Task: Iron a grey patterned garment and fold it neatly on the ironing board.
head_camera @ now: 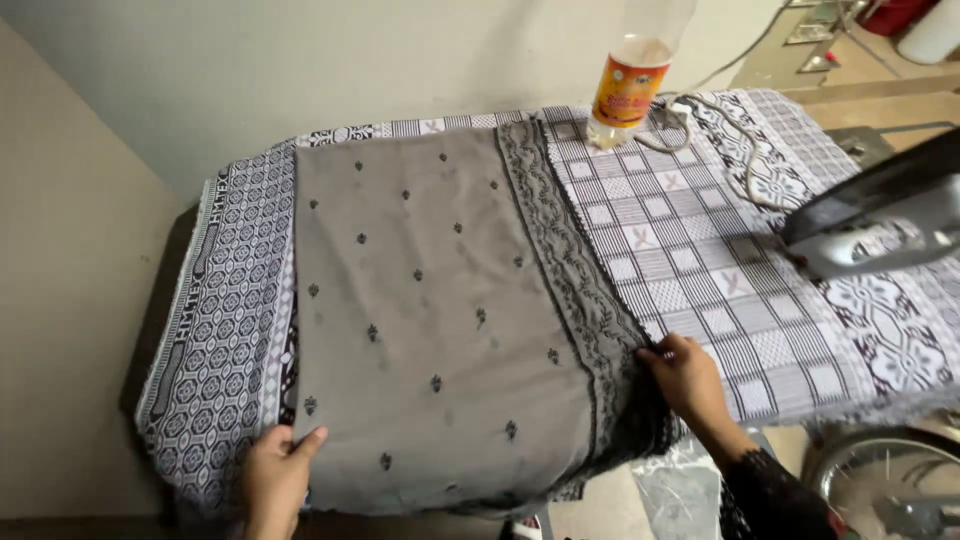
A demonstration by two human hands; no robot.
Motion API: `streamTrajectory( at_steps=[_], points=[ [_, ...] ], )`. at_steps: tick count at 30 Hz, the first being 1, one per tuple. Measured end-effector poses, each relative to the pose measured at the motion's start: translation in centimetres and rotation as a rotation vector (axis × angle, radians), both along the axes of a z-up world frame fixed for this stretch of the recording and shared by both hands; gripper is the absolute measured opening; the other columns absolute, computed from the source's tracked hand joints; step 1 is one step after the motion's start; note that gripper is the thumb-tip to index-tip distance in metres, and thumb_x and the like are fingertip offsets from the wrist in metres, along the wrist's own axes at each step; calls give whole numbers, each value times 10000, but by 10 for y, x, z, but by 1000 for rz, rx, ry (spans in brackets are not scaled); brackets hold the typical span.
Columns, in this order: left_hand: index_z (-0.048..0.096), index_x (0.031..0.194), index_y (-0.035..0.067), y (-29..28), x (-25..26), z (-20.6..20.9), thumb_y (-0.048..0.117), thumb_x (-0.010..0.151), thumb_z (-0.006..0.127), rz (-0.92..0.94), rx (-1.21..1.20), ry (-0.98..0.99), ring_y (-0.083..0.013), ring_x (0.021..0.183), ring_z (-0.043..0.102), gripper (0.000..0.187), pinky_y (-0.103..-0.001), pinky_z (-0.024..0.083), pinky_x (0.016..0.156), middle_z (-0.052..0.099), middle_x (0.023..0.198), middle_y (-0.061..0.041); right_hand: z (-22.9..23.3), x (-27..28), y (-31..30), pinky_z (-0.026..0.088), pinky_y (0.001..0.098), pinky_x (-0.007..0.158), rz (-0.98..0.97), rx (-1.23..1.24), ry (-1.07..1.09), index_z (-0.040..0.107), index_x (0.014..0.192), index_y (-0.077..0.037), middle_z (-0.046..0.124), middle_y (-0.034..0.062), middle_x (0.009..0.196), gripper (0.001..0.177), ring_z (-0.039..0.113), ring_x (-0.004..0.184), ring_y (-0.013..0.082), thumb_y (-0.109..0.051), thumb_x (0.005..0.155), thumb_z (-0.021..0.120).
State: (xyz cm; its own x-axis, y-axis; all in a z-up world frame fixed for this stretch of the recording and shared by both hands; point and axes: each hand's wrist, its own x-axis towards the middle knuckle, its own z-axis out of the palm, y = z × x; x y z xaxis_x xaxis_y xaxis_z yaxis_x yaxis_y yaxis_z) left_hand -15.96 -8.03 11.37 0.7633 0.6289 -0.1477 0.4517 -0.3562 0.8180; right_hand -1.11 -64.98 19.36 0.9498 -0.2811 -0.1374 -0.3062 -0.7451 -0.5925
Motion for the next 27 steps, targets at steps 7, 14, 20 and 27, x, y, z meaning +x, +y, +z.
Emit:
streamTrajectory(
  at_steps=[7,14,20,27],
  points=[
    [746,913,-33,-17,-39,14,226,852,825,34,-230,-109,-89,617,513,278,-281,396,566,660,689,-36,5,-37,19,526,472,866,177,-364,-282,728,1039,-43,685,206,1063,434,640,1005,413,-397,797,799],
    [723,937,-46,-47,-81,38,279,870,790,204,-268,-89,-94,683,625,338,-283,469,645,699,773,-12,10,-95,8,548,454,880,4,-245,-185,668,1222,-22,668,213,1157,650,674,1000,364,-461,769,823],
    [726,1172,44,-27,-95,-77,193,815,835,-73,-560,7,-152,853,571,402,-313,431,758,673,946,-68,-28,-107,-9,542,438,862,71,-227,-317,647,1206,47,660,226,1146,709,661,1016,369,-408,714,880],
    [737,1162,-10,-34,-71,-44,183,806,796,-224,-736,-17,-150,1037,639,409,-324,439,950,763,1110,-36,-14,-85,2,541,436,901,47,-291,-282,677,1198,3,728,196,1070,727,689,1009,346,-402,653,935]
  ],
)
